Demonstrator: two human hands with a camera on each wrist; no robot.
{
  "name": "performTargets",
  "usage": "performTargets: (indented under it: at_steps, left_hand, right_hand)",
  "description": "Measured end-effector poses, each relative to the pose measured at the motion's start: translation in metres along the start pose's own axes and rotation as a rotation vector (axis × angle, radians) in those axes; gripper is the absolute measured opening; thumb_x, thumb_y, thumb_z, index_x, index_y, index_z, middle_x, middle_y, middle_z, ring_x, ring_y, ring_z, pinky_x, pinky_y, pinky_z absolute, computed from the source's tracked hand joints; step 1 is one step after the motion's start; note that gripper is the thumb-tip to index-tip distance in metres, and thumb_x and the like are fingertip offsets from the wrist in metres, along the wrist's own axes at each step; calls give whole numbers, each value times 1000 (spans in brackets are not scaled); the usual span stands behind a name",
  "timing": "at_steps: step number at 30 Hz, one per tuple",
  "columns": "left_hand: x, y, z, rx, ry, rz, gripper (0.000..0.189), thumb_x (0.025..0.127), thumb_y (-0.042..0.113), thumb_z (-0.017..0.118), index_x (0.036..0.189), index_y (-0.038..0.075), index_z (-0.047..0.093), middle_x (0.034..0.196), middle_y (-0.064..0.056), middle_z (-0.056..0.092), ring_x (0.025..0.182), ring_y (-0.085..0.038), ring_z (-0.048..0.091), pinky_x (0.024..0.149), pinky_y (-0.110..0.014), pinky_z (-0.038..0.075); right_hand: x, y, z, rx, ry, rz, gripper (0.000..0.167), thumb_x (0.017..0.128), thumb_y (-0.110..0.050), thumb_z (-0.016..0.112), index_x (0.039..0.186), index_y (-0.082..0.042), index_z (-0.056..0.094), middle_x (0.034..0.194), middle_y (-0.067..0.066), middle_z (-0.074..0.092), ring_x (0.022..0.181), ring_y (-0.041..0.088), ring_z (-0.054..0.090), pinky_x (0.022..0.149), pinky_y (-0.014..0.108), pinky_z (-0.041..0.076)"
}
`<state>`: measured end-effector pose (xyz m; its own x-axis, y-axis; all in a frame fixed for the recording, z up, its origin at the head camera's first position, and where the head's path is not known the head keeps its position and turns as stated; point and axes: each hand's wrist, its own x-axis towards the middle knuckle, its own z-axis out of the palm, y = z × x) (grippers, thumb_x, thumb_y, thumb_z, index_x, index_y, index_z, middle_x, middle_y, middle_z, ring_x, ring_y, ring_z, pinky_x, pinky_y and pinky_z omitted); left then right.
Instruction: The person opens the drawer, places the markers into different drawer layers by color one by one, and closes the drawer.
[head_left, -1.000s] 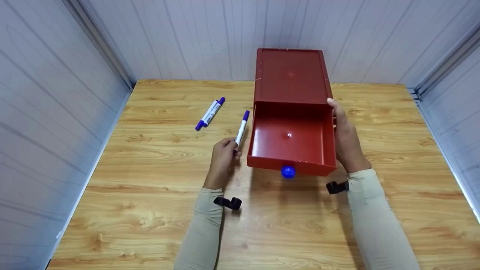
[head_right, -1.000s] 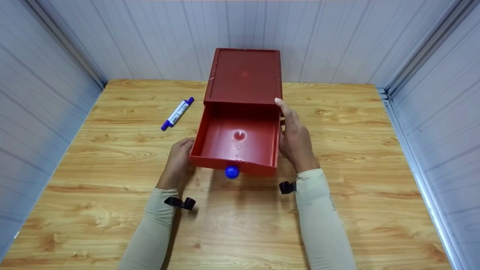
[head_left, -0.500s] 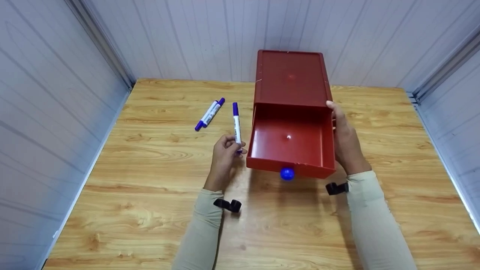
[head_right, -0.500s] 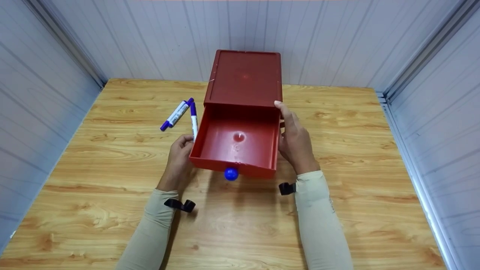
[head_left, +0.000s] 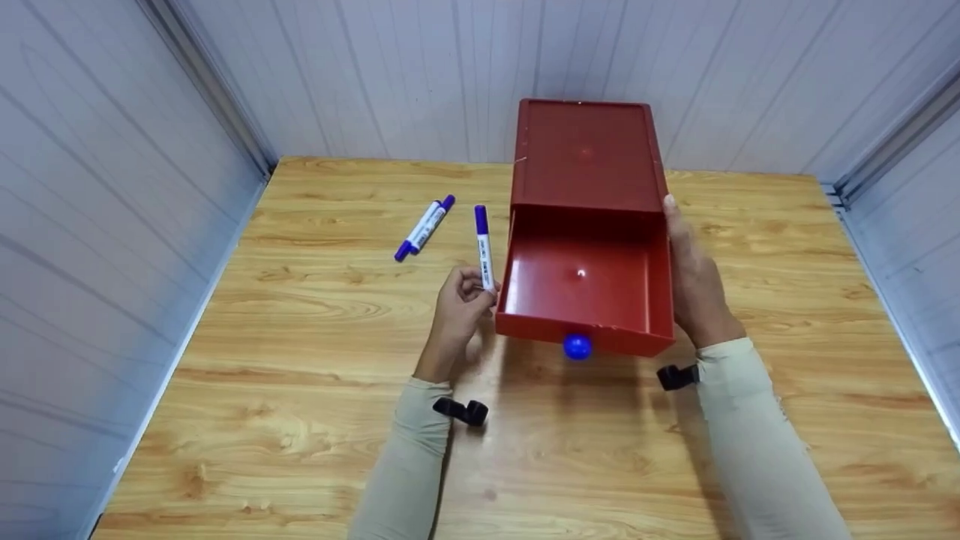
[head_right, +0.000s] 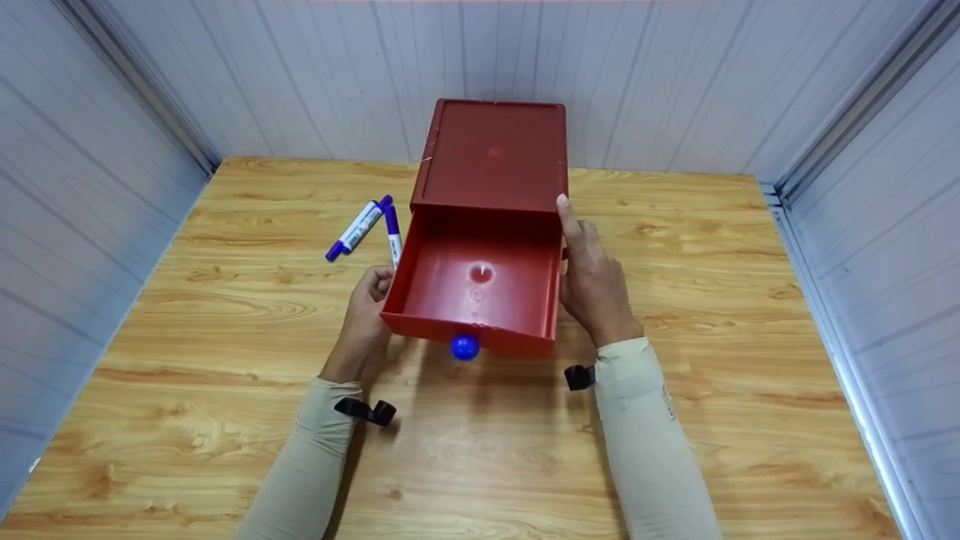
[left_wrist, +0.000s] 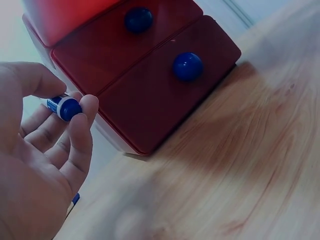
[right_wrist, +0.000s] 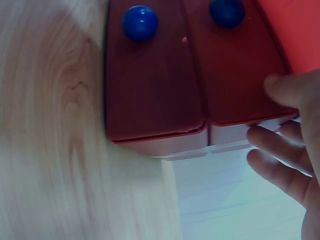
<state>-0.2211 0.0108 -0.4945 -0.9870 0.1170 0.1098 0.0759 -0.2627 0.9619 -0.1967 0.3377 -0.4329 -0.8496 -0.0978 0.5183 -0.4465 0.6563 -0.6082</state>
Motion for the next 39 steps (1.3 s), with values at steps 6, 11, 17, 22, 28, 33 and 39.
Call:
performTargets:
  at_steps: [6,11,17,22,28,33,39]
  left_hand:
    - [-5,-3,1,17,-18,-14,24,85,-14,56,103,-1,46,89,-8,68,68,-12,57,58,-23,47]
    - [-5,-2,0,47,-43,-10,26,87,-12,58,106,0,45,92,-10,70,72,-14,58,61,-24,48]
    - [-2,-1,1,68,-83,-7,40,89,-12,60,128,-7,54,96,-9,70,78,-18,62,64,-26,49]
    - [-2,-2,0,71,-62,-35,36,89,-11,59,125,-6,57,96,-9,72,80,-20,67,64,-32,51]
    - [-3,-4,3,86,-47,-28,33,90,-8,60,122,-2,60,95,-11,72,81,-20,66,67,-36,51]
    - [-3,-5,5,89,-30,-20,30,89,-8,61,119,-3,61,95,-12,72,83,-21,66,74,-41,52]
    - [-4,-3,5,106,6,-9,25,88,-7,66,113,-4,61,93,-9,73,80,-19,64,66,-29,50]
  right_hand:
    - [2,2,3,128,41,47,45,107,-29,48,150,-33,40,140,7,52,115,30,56,86,48,54]
    - [6,5,4,-131,166,-274,67,93,6,64,148,-20,36,141,16,52,116,34,58,88,53,54]
    - [5,4,3,-78,194,-295,64,91,6,66,146,-14,39,145,13,50,123,32,54,98,47,49]
    - [6,6,2,-1,168,-308,66,89,9,68,146,-10,40,143,11,51,123,30,53,99,43,49]
    - [7,10,-3,34,135,-337,72,82,16,70,144,-4,39,142,13,52,123,31,54,100,33,48]
    - [7,4,-9,50,103,-318,69,84,17,68,144,-2,38,142,13,52,122,30,54,99,28,47]
    - [10,-17,-16,118,51,-323,68,85,17,67,144,1,36,142,14,51,122,32,54,98,29,49]
